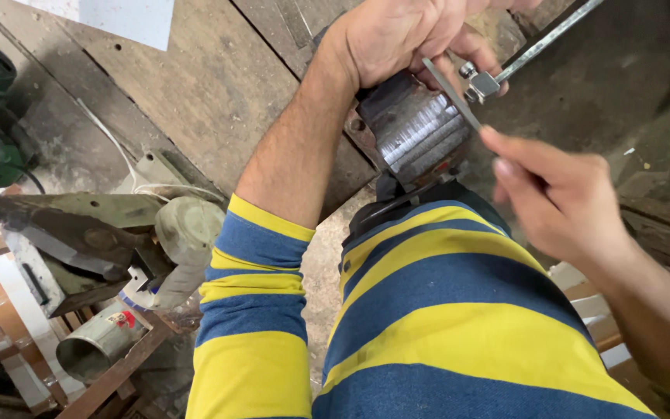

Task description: The person holds a small metal piece and a hammer, then clamps the metal piece in a bench vise. They use a flat file to file the metal repeatedly with both hands, then release the vise and handle the filed piece.

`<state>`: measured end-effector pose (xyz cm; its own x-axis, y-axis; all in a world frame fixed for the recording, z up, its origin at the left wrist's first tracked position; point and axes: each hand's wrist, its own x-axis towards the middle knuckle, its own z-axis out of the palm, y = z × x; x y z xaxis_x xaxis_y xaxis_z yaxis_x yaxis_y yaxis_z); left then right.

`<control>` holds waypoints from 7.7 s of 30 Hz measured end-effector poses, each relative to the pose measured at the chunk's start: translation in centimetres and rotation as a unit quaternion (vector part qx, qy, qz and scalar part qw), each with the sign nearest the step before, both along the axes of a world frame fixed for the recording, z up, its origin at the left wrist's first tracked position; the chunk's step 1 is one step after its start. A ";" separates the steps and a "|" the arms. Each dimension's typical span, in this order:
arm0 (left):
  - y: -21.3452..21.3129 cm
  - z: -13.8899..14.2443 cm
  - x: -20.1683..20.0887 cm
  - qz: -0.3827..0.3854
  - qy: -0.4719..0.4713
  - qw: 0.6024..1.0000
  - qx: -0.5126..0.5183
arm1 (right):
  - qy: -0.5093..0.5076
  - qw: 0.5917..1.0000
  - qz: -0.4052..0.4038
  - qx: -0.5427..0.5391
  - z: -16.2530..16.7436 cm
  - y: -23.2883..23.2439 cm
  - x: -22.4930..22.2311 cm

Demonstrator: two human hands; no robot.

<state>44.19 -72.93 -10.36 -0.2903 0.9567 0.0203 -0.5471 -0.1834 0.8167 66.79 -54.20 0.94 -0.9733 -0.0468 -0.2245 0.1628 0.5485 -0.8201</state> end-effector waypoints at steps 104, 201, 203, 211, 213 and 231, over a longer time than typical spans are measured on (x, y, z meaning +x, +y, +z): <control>-4.8 1.4 3.3 0.483 0.403 0.734 -0.255 | -0.049 0.981 -0.100 -0.158 -5.5 -1.0 -1.0; -5.3 5.4 7.5 0.496 0.413 0.691 -0.327 | -0.016 0.993 -0.077 -0.086 -1.9 -4.0 0.2; -5.0 6.3 8.5 0.484 0.418 0.705 -0.306 | 0.000 0.994 -0.070 -0.080 -0.2 -4.3 0.4; -6.3 4.7 6.7 0.513 0.422 0.686 -0.297 | -0.011 0.994 -0.062 -0.093 -2.3 -4.3 -1.0; -6.0 5.0 7.1 0.493 0.468 0.681 -0.273 | -0.017 0.993 -0.073 -0.095 -1.8 -4.1 -0.4; -5.8 4.0 7.5 0.521 0.352 0.703 -0.332 | -0.023 0.991 -0.079 -0.107 -2.6 -4.6 -0.1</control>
